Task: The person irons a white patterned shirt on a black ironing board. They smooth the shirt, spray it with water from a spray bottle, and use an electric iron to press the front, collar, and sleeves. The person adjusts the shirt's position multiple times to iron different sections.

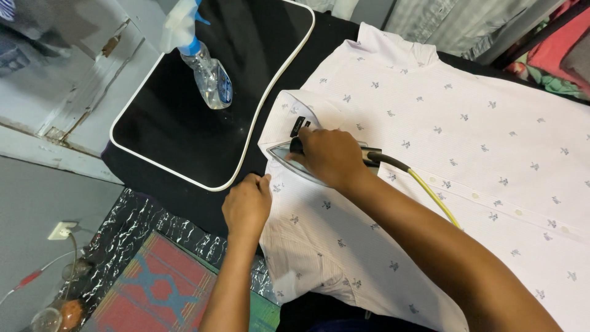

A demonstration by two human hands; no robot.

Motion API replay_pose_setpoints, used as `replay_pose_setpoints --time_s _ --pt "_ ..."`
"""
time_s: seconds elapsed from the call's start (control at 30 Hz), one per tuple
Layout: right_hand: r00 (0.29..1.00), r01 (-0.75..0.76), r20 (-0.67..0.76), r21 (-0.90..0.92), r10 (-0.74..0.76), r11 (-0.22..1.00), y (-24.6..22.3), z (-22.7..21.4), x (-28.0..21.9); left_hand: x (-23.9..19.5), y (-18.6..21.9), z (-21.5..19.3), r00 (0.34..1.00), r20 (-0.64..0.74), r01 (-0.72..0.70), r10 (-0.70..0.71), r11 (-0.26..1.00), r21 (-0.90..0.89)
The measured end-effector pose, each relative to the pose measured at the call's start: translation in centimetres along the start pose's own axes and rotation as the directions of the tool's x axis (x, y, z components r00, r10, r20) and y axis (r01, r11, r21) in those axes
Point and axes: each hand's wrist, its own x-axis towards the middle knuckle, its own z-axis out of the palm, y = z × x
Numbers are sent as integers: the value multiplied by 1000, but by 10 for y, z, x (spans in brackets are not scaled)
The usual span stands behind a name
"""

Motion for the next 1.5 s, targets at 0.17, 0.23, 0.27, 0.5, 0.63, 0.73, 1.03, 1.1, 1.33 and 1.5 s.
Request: replay_pose_setpoints --time_s 0.17,0.23,0.27,0.5,0.63,0.73,1.03,1.1,1.33,1.5 --pt "1000 7 -17 5 -6 1000 -1 3 3 -5 10 -11 998 66 21 -22 1000 20" --pt "1000 5 -19 14 -5 1000 -4 -4 1 -4 9 -12 997 73 21 -23 999 31" --pt "1000 20 -6 23 -20 1000 -7 -9 -1 -3 9 -13 997 74 13 -15 999 36" --pt "999 8 -46 38 -6 999 -13 1 15 -20 20 -33 994 113 -18 11 998 58" --pt "998 45 -36 46 -44 998 -22 1 18 -17 17 -29 994 110 -26 17 997 77" --pt "997 49 -60 61 -45 997 -25 7 24 -20 17 -29 993 115 -26 16 996 90" --pt "995 74 -69 82 -68 994 -25 3 23 -26 7 -44 978 204 -72 53 994 87" --pt "996 84 -55 120 -77 989 -27 -6 19 -25 5 -43 977 207 -72 57 996 62" --pt "995 73 -66 80 -68 994 -27 -3 23 -28 12 -56 966 254 -63 50 997 44" --pt "999 51 -5 70 -51 996 -30 -11 18 -28 11 -56 966 248 -86 73 995 43"
